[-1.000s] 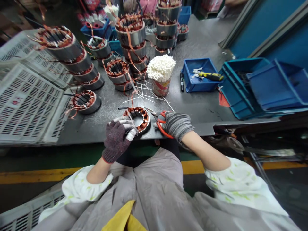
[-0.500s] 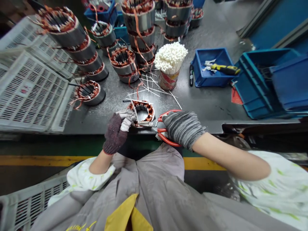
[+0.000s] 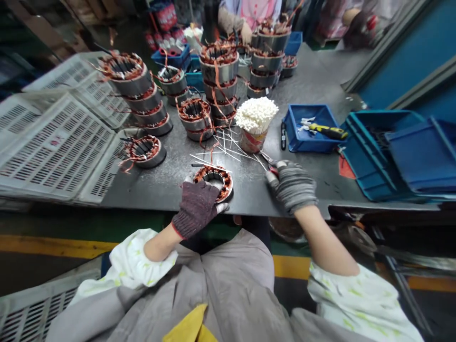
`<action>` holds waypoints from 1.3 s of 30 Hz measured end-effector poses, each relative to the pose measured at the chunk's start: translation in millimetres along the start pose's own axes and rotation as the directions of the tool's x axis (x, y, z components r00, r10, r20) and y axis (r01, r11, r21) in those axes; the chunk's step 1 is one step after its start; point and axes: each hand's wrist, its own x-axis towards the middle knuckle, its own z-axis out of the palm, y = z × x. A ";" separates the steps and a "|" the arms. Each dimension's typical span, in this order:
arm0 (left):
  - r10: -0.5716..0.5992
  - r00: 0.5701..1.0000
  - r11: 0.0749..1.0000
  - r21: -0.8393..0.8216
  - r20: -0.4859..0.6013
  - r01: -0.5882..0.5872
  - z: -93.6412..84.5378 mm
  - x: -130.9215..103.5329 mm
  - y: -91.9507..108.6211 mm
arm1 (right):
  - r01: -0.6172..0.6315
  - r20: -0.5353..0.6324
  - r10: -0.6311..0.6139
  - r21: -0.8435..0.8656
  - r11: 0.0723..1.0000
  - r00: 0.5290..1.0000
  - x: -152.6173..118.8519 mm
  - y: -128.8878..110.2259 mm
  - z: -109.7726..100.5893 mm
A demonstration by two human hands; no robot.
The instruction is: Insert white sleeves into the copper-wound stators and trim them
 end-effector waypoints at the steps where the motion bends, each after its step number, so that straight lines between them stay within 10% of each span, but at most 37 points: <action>1: 0.009 1.000 1.000 -0.008 0.015 -0.009 0.5 0.5 -2.6 | 0.064 -0.034 -0.060 0.125 0.990 0.998 -2.1 -10.6 6.0; 7: 0.047 0.997 0.999 -0.030 0.055 -0.046 -7.8 -10.6 -12.1 | 0.182 -0.004 -0.231 0.633 0.753 0.973 15.3 -62.9 24.2; 12: -0.117 0.993 0.948 -0.294 0.028 0.120 -14.4 -33.5 -34.1 | 0.123 -0.169 -0.094 0.173 0.977 0.981 21.1 -32.1 17.8; 16: -0.329 0.942 0.702 -0.651 0.065 0.290 -40.7 -58.2 -69.6 | 0.188 -0.215 -0.188 -0.024 0.982 0.958 -4.1 -5.8 46.3; 19: -0.382 0.919 0.803 -0.527 -0.098 0.277 -66.7 -58.7 -101.1 | 0.302 -0.250 -0.289 0.014 0.953 0.924 -21.1 2.3 72.2; 24: -0.385 0.882 0.916 0.003 -0.273 0.401 -80.6 -11.4 -169.5 | 0.327 -0.249 -0.317 -0.002 0.945 0.915 -27.5 3.3 80.7; 29: -0.509 0.860 0.833 0.227 -0.047 0.505 -77.7 22.1 -212.9 | 0.335 -0.322 -0.314 0.009 0.942 0.893 -26.7 3.2 81.7; 35: -0.229 0.895 0.918 0.220 -0.383 0.329 -70.2 84.9 -169.7 | 0.319 -0.345 -0.282 0.055 0.946 0.895 -24.0 0.0 82.9; 39: -0.209 0.959 0.973 0.061 -0.193 0.225 -40.0 166.0 -142.2 | 0.301 -0.362 -0.254 0.080 0.950 0.897 -22.5 -2.6 80.5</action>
